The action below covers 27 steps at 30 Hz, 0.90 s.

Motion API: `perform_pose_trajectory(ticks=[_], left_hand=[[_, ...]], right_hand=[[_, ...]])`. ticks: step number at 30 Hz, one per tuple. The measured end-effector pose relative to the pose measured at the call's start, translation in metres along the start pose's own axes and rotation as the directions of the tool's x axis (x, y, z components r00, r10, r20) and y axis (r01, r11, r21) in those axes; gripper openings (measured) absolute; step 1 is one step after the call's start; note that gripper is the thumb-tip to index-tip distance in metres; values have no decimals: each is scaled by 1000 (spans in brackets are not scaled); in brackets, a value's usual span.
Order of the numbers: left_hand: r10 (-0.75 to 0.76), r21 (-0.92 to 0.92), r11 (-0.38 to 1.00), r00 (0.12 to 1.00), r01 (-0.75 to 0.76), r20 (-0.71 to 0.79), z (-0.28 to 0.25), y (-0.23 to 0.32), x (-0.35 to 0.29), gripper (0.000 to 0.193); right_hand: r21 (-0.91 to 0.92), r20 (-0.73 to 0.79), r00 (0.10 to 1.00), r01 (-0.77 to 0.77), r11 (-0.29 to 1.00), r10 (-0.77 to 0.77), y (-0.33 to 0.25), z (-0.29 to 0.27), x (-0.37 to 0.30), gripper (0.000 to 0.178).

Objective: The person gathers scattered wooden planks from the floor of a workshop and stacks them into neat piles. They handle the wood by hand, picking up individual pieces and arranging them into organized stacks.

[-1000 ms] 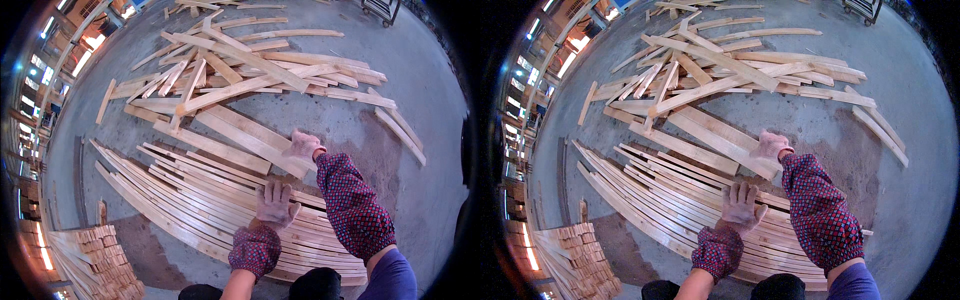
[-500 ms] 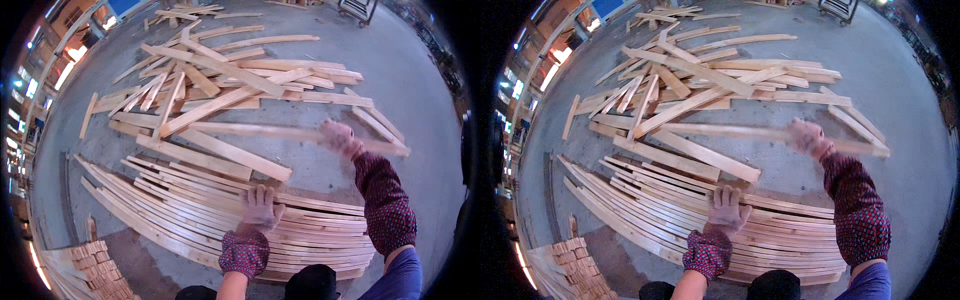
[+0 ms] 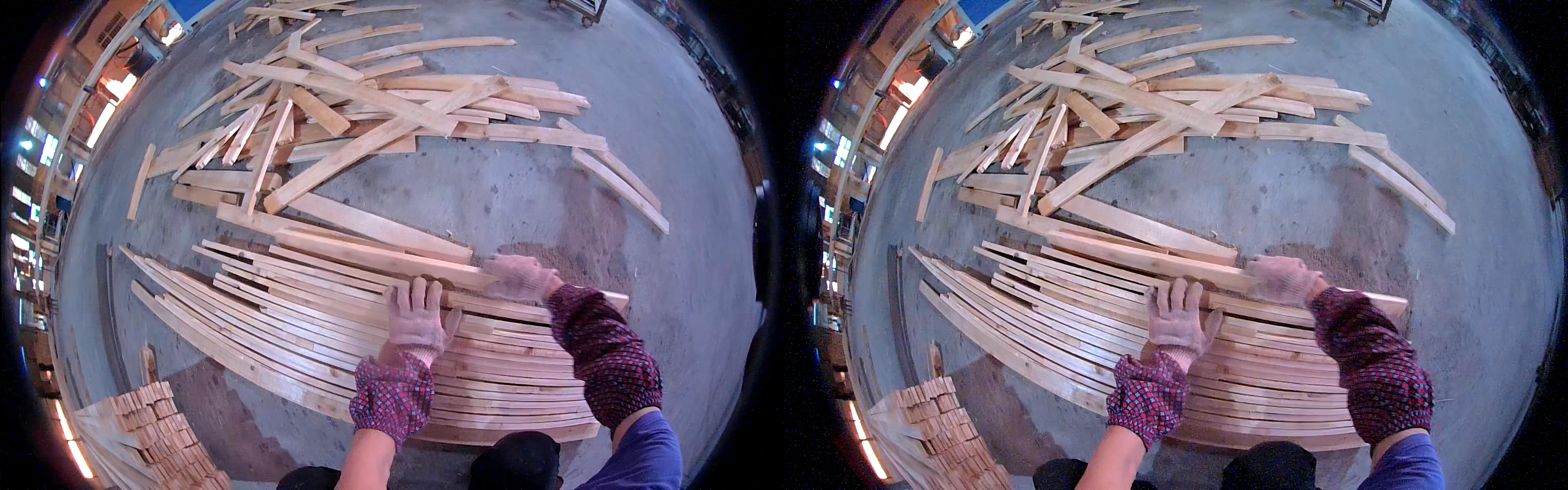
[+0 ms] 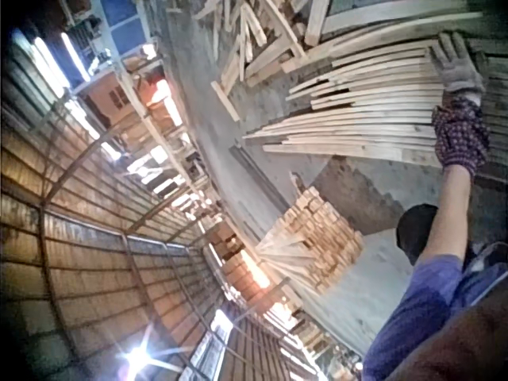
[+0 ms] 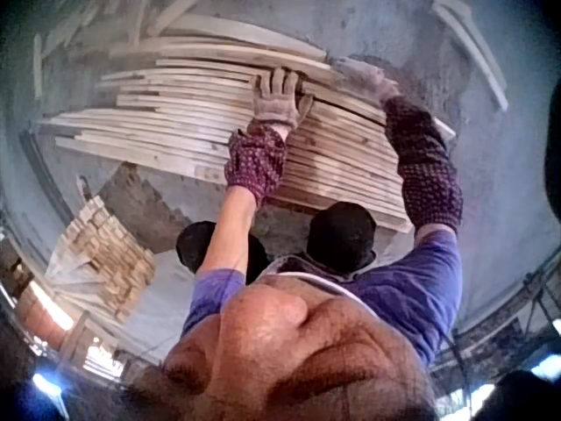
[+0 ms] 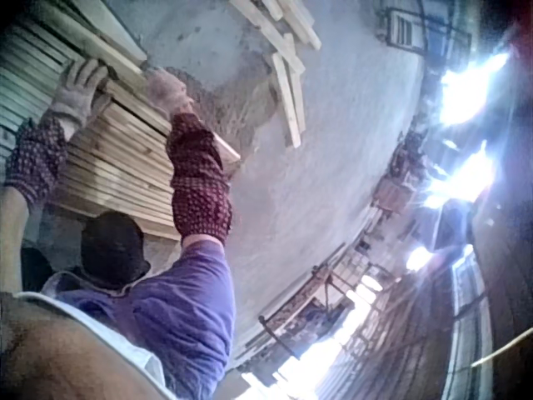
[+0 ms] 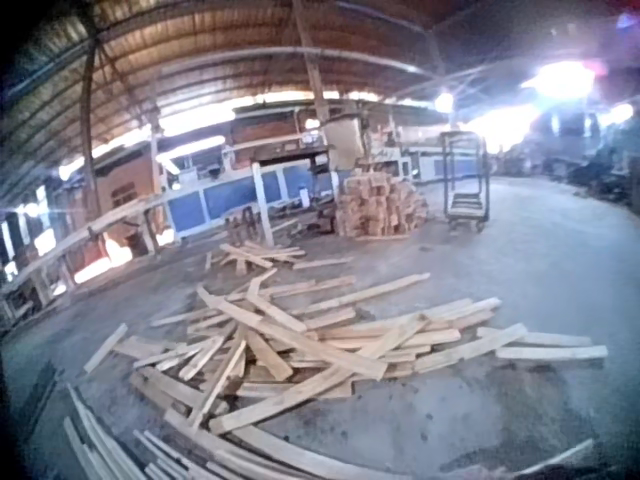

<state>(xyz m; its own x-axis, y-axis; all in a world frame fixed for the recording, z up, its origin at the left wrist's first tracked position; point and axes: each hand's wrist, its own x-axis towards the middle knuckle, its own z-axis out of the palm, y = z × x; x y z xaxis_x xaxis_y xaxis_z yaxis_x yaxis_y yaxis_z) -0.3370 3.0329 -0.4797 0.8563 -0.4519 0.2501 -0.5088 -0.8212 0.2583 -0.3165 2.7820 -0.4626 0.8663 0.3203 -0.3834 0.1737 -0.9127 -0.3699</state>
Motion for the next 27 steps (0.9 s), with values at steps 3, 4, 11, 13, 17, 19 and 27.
perform_pose_trajectory(ticks=[3,4,11,13,17,19,27], left_hand=[[13,-5,1000,1000,-13,-19,2,1,-1,61],[17,-5,1000,1000,-17,-20,1,1,0,61],[-21,65,998,997,17,69,7,3,-1,68],[-33,51,998,991,27,132,11,7,1,73],[-17,-55,998,999,19,38,0,3,1,79],[-49,-58,997,998,47,-36,-2,-12,3,78],[-88,137,988,983,67,158,-15,-41,16,61]], right_hand=[[-10,-36,995,87,996,-88,-4,28,35,28],[-43,-13,999,45,998,-45,-8,27,36,29],[-356,-299,954,-145,923,34,5,-6,89,21],[-307,-368,919,20,952,-138,25,7,97,19],[-152,-183,937,272,950,-298,7,53,59,22],[-99,-62,983,169,981,-175,-2,53,48,31],[7,-180,977,-116,993,115,-20,-23,119,42]])
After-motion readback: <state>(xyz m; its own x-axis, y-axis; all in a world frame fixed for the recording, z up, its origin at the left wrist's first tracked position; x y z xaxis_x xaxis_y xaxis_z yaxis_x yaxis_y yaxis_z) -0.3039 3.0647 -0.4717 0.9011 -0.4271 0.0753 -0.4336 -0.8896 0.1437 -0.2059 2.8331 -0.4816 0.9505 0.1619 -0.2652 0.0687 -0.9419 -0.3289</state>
